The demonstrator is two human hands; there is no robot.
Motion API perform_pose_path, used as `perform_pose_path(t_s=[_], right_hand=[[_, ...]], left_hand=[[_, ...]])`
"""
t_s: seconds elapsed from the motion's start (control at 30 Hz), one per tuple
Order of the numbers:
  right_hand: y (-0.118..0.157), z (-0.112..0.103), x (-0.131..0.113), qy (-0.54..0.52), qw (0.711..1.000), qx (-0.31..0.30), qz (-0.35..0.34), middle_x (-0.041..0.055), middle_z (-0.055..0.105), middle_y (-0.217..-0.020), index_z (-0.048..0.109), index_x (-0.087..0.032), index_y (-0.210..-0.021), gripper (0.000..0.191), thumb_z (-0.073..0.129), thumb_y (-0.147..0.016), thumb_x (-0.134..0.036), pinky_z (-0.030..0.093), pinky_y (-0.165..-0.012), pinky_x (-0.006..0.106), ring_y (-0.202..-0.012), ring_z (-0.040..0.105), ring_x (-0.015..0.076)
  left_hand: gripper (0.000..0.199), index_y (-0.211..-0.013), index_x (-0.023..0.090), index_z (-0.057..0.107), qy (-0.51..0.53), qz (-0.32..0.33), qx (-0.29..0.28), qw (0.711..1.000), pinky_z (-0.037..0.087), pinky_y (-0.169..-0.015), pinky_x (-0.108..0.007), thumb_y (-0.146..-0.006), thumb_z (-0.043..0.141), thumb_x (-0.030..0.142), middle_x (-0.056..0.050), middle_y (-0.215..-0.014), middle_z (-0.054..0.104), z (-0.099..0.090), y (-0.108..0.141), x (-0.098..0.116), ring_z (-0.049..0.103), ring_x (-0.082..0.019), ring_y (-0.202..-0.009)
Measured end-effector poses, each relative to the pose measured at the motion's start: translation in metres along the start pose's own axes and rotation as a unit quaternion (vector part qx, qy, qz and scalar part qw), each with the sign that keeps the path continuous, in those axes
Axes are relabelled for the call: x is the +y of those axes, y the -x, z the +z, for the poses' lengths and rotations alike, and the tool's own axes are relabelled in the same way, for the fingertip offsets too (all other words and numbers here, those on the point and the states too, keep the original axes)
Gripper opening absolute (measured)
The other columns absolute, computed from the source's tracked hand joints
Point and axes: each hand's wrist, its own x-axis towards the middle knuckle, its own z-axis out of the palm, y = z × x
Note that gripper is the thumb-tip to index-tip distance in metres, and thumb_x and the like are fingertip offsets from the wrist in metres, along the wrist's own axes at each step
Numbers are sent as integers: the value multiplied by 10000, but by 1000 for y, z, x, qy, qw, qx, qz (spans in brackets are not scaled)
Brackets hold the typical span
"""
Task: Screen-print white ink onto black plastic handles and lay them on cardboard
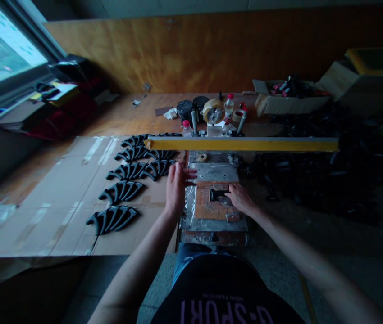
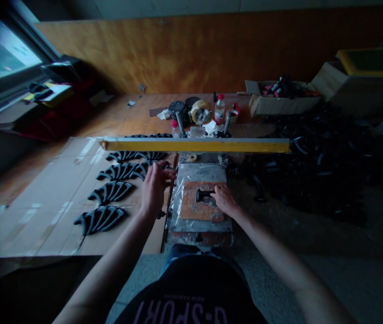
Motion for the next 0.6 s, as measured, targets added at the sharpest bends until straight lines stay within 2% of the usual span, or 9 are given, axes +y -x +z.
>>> perform_pose_path(t_s=[0.07, 0.13, 0.23, 0.3, 0.37, 0.43, 0.47, 0.5, 0.6], right_hand=[[6, 1, -22, -12, 998, -17, 54, 119, 662, -915, 573, -155, -929, 138, 517, -939, -280, 448, -774, 294, -872, 618, 211], [14, -1, -44, -47, 996, 2, 73, 105, 665, -896, 556, -161, -955, 135, 489, -956, -278, 446, -738, 285, -841, 622, 203], [26, -2, -70, -96, 993, 56, -50, 98, 658, -950, 565, -172, -931, 94, 521, -941, -255, 450, -806, 307, -941, 602, 210], [21, -8, -65, -118, 980, 64, -148, 72, 661, -936, 594, -188, -894, 82, 554, -927, -252, 443, -865, 322, -974, 589, 203], [2, -22, -35, -110, 981, 78, -141, 53, 669, -942, 628, -200, -883, 75, 576, -914, -244, 439, -901, 324, -987, 587, 192], [-28, -43, 12, -68, 992, 104, -29, 61, 673, -1006, 652, -191, -926, 84, 572, -908, -202, 443, -918, 323, -1015, 589, 193], [-43, -54, 37, -37, 992, 109, 49, 67, 673, -1024, 657, -186, -949, 102, 564, -910, -192, 445, -933, 336, -1033, 590, 201], [-58, -64, 59, -28, 989, 119, 77, 88, 664, -1057, 657, -171, -991, 137, 540, -921, -188, 447, -945, 372, -1047, 590, 219], [-91, -82, 100, -16, 986, 133, 100, 98, 613, -1174, 605, -163, -1146, 252, 550, -936, -292, 490, -915, 434, -1049, 592, 224]], left_hand=[[621, -1113, 150, 559, -14, -148, -64, 987, 494, -531, -248, -815, 498, 690, -110, -870, 702, 3, 34, -29, 663, -183, -703], [711, -1156, 136, 556, -32, -331, -166, 928, 512, -542, -292, -756, 549, 724, -154, -943, 704, 7, 71, -61, 676, -234, -753], [630, -1096, 162, 563, 17, -369, -133, 920, 519, -618, -291, -775, 536, 703, -125, -968, 692, 9, 102, -96, 667, -215, -814], [576, -1017, 161, 563, -1, -347, -86, 934, 468, -555, -242, -767, 553, 679, -84, -862, 681, -2, 97, -105, 639, -172, -709], [553, -979, 168, 549, -94, -300, -46, 948, 396, -475, -215, -758, 546, 674, -48, -775, 661, -27, 73, -107, 578, -138, -580], [534, -964, 178, 534, -225, -235, -17, 945, 375, -449, -226, -792, 468, 679, -32, -738, 654, -63, 41, -109, 545, -137, -523], [529, -966, 184, 531, -297, -223, -1, 928, 387, -450, -240, -815, 416, 678, -29, -716, 652, -83, 25, -112, 555, -152, -523], [523, -957, 184, 533, -371, -224, 7, 901, 411, -468, -256, -836, 376, 668, -34, -714, 660, -102, 10, -117, 582, -169, -541], [519, -920, 175, 561, -558, -232, -26, 796, 473, -520, -291, -899, 256, 595, -62, -727, 690, -145, -19, -140, 654, -202, -586]])
